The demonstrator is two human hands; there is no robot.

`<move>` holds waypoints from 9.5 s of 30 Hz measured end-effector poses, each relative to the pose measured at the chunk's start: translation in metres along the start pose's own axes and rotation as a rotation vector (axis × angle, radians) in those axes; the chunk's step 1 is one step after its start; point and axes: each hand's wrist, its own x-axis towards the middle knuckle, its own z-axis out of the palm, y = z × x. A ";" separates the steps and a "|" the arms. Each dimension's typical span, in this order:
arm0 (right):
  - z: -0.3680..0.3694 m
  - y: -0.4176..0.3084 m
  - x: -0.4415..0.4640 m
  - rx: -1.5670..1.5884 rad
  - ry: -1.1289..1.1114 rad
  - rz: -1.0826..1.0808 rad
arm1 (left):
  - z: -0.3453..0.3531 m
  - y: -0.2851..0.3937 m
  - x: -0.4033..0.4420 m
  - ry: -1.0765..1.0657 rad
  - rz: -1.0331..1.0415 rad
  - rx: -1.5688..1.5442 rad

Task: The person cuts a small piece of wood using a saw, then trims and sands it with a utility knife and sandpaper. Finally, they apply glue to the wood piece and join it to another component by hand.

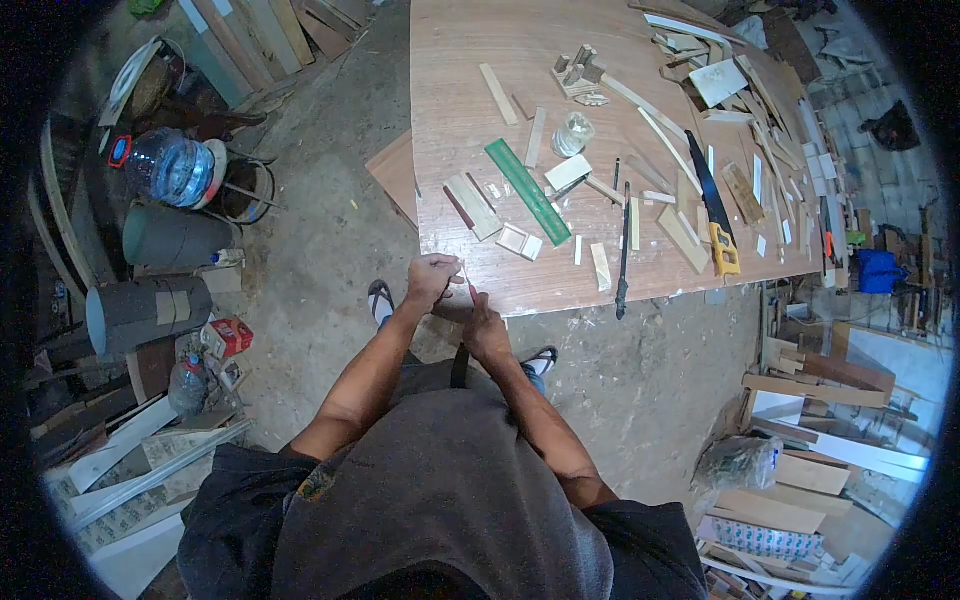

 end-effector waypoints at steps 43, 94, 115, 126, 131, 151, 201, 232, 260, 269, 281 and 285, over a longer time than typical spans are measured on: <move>-0.025 -0.024 0.015 -0.185 -0.139 0.035 | 0.001 -0.009 0.002 0.036 0.087 -0.025; -0.021 -0.011 0.021 -0.297 0.004 -0.133 | 0.013 0.010 -0.001 0.148 -0.119 0.046; -0.031 -0.025 0.000 -0.339 0.196 -0.392 | 0.018 0.009 0.003 0.206 -0.115 0.082; -0.025 -0.015 0.002 -0.366 0.187 -0.330 | 0.016 0.002 0.009 0.204 -0.108 0.075; -0.024 -0.006 0.001 -0.356 0.184 -0.255 | 0.019 -0.001 0.011 0.194 -0.110 0.053; -0.042 -0.009 -0.026 -0.296 -0.081 0.011 | 0.016 0.016 0.001 0.163 -0.141 0.088; -0.007 0.005 0.001 -0.290 0.080 -0.024 | 0.017 0.018 0.000 0.148 -0.144 0.063; 0.002 0.022 0.013 0.048 0.161 -0.205 | 0.019 0.010 0.001 0.117 -0.106 0.110; -0.018 0.063 -0.006 0.105 0.277 -0.144 | 0.021 0.008 -0.016 0.115 0.416 0.634; -0.034 0.059 -0.015 0.133 0.241 -0.061 | 0.031 0.019 -0.024 -0.053 0.383 0.711; -0.058 0.032 -0.002 0.293 0.147 0.018 | 0.010 0.065 -0.055 -0.226 0.062 -0.151; -0.064 0.033 0.008 0.142 0.110 0.004 | 0.006 0.073 -0.064 -0.255 0.084 -0.217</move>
